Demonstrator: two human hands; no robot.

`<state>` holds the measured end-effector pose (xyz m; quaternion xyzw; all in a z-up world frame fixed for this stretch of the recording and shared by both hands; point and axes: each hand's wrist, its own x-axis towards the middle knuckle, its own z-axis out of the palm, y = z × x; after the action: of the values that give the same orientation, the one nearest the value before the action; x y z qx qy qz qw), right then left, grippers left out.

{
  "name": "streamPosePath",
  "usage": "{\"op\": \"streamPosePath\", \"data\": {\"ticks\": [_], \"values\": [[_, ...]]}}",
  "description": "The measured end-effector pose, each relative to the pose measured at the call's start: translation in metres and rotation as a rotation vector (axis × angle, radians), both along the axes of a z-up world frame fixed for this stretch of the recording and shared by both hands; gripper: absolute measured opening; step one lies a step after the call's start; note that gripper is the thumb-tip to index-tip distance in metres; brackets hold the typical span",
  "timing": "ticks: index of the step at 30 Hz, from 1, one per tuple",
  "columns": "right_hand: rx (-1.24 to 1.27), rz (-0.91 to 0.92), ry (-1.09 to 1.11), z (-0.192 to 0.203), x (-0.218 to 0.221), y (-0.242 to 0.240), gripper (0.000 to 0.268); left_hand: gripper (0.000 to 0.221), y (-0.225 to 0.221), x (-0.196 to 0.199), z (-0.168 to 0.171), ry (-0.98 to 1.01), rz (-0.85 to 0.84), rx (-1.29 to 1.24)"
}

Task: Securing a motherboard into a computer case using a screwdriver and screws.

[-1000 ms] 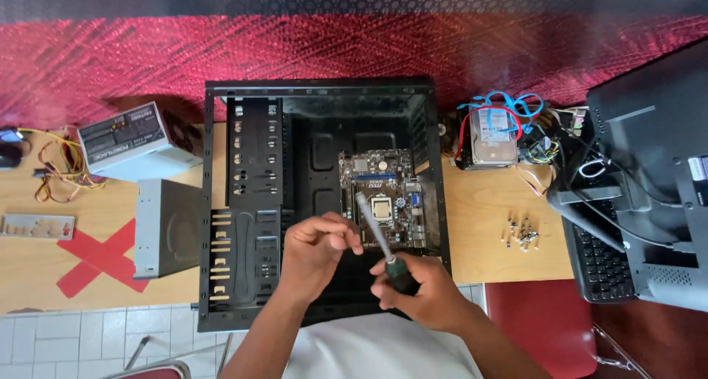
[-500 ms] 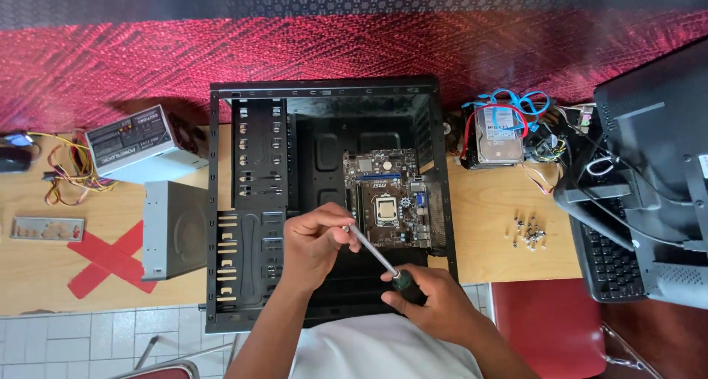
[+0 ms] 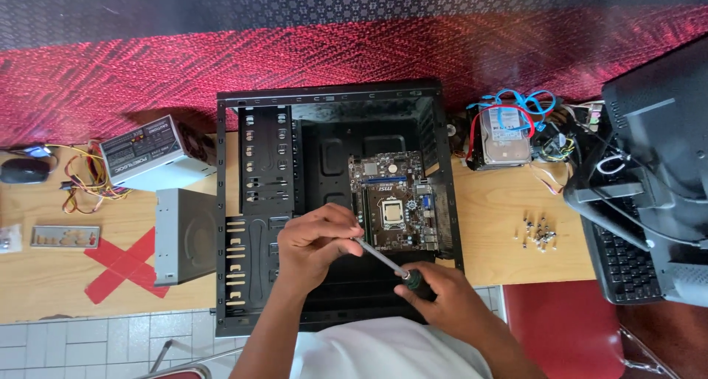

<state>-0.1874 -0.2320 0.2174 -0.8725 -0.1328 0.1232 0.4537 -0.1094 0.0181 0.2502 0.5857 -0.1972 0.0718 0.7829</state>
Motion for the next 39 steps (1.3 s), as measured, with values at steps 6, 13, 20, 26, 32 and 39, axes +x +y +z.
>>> {"op": "streamPosePath", "data": {"ticks": [6,13,20,26,32,39], "values": [[-0.09,0.04,0.105,-0.001,0.006,-0.013,0.033,0.024,0.022,0.007,0.019,-0.168,-0.13,0.336],[-0.095,0.044,0.142,-0.004,0.005,-0.018,0.04,0.031,0.019,0.001,0.013,-0.201,-0.062,0.393],[-0.095,0.073,0.245,0.002,0.004,-0.021,0.042,0.03,0.021,0.0,0.018,-0.432,0.011,0.525],[-0.165,0.094,0.377,0.005,0.004,-0.025,0.047,0.032,0.02,-0.002,0.017,-0.451,-0.01,0.582],[-0.238,0.118,0.398,-0.006,0.005,-0.032,0.046,0.025,0.024,-0.003,0.02,-0.433,-0.071,0.65],[-0.369,0.389,0.468,-0.006,0.009,-0.061,0.043,0.023,0.027,-0.021,0.011,-0.206,-0.389,1.072]]}}
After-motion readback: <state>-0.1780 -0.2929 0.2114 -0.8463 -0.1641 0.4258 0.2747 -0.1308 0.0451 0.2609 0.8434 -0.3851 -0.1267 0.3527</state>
